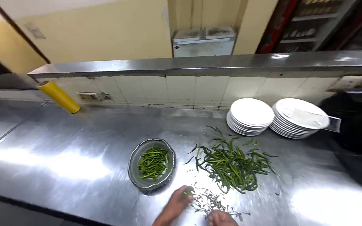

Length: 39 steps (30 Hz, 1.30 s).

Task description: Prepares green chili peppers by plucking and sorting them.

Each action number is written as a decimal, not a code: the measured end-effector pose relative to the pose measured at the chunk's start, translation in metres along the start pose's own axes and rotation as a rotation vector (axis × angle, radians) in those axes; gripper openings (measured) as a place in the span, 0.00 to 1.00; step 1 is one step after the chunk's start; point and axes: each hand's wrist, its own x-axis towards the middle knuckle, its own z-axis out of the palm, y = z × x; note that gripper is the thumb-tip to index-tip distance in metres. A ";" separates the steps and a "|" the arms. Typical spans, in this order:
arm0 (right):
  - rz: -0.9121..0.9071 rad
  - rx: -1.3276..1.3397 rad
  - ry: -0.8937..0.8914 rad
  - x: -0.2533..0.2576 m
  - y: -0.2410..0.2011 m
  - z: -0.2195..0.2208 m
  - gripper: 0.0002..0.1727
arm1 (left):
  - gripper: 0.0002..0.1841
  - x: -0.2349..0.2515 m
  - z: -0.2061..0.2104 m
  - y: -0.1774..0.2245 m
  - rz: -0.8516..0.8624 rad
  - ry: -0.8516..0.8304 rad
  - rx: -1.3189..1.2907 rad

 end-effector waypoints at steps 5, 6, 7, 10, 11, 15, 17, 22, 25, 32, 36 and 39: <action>-0.075 -0.258 0.298 0.013 -0.001 -0.005 0.07 | 0.17 0.019 -0.085 0.044 -0.025 0.474 -0.604; -0.070 -0.274 0.340 0.013 0.002 -0.010 0.09 | 0.18 0.026 -0.103 0.044 -0.038 0.534 -0.572; -0.069 -0.312 0.395 0.013 0.004 -0.013 0.10 | 0.22 0.031 -0.116 0.041 -0.081 0.612 -0.444; -0.077 -0.651 0.547 0.017 0.006 -0.024 0.21 | 0.49 0.031 -0.135 0.035 -0.174 0.710 -0.088; -0.076 -0.793 0.572 0.020 0.006 -0.030 0.27 | 0.52 0.028 -0.133 0.034 -0.163 0.728 -0.072; -0.112 -1.004 0.622 0.037 0.008 -0.038 0.19 | 0.32 0.001 -0.095 0.037 -0.020 0.642 -0.257; -0.129 -1.038 0.600 0.053 0.008 -0.033 0.14 | 0.23 -0.011 -0.068 0.038 -0.041 0.452 -0.358; -0.040 -1.253 0.456 0.129 -0.035 0.006 0.19 | 0.21 -0.034 -0.011 0.021 -0.030 0.132 -0.246; 0.093 -1.573 0.606 0.177 -0.064 0.045 0.27 | 0.19 -0.050 -0.004 0.014 0.015 0.034 -0.177; 0.006 -1.891 0.686 0.219 -0.042 0.035 0.21 | 0.18 -0.073 -0.024 0.002 0.068 0.156 -0.229; -0.190 -1.388 0.551 0.171 -0.047 0.009 0.19 | 0.17 -0.069 -0.032 0.000 0.000 0.299 -0.291; -0.266 -0.710 0.496 0.127 -0.043 0.002 0.15 | 0.18 -0.058 -0.028 -0.008 -0.154 0.220 -0.338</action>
